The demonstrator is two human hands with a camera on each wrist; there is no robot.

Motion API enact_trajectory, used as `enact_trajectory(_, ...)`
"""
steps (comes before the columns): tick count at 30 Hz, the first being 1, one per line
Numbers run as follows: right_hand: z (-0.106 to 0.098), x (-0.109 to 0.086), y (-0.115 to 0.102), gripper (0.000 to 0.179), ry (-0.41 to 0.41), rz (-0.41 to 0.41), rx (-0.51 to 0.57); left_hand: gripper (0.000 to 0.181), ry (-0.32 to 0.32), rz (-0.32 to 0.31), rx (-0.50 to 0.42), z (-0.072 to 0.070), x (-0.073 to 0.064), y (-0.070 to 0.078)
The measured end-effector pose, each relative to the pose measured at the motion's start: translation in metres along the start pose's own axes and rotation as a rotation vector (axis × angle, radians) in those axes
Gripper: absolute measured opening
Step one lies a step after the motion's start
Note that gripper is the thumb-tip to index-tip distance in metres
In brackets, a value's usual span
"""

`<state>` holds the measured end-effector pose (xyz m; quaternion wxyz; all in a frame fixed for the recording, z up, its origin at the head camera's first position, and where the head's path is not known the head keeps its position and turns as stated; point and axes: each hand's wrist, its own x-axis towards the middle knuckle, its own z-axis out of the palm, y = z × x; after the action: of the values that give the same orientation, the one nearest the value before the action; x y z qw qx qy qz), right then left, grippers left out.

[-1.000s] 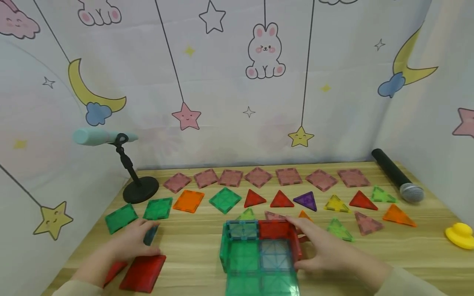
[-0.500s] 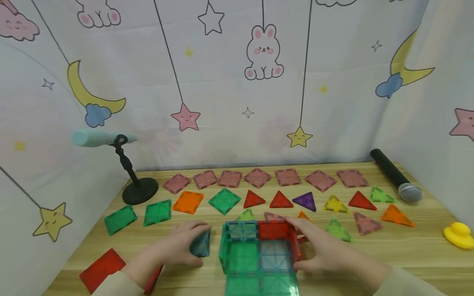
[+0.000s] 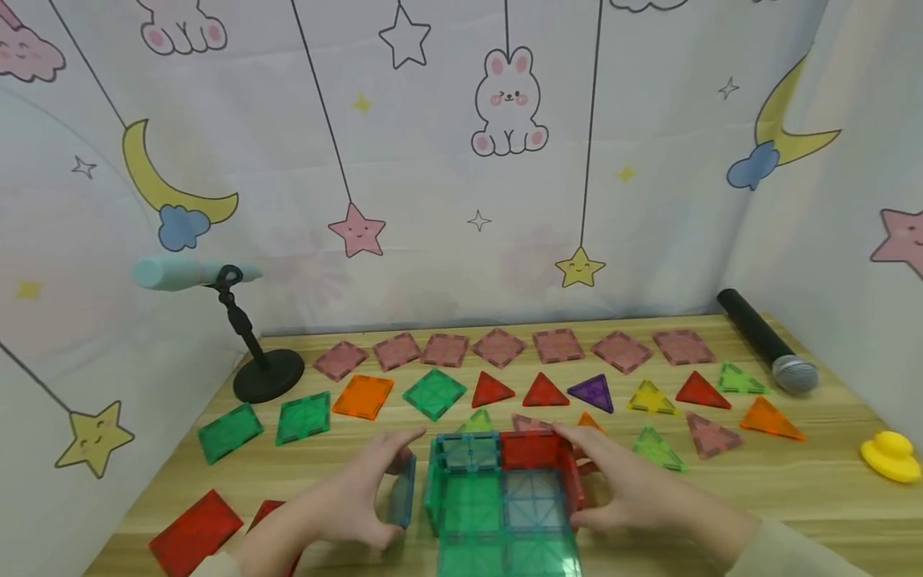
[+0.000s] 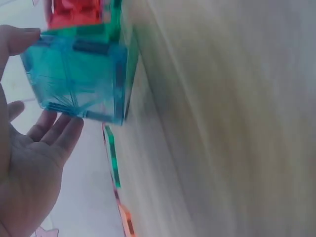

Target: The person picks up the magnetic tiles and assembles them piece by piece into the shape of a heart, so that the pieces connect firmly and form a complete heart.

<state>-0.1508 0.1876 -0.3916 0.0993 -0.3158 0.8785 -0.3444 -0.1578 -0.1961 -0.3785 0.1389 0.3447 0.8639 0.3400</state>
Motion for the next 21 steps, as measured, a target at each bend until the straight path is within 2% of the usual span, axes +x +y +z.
enact_trajectory(4, 0.0, 0.001, -0.001, 0.095, -0.002, -0.006, -0.007, 0.104, -0.004, 0.145, -0.17, 0.011, -0.009, 0.01)
enact_trajectory(9, 0.0, 0.001, -0.001, 0.095, 0.008, -0.01, -0.019, 0.103, -0.046, 0.229, -0.265, 0.013, -0.012, 0.02)
enact_trajectory(14, 0.002, 0.001, -0.002, 0.094, 0.02, -0.022, -0.023, 0.103, -0.089, 0.207, -0.299, 0.017, -0.018, 0.02)
enact_trajectory(17, 0.002, 0.001, -0.002, 0.094, 0.019, -0.019, -0.018, 0.105, -0.111, 0.161, -0.322, 0.02, -0.022, 0.02)
enact_trajectory(21, 0.001, 0.0, -0.002, 0.094, 0.024, -0.007, -0.023, 0.105, -0.113, 0.156, -0.324, 0.023, -0.023, 0.022)
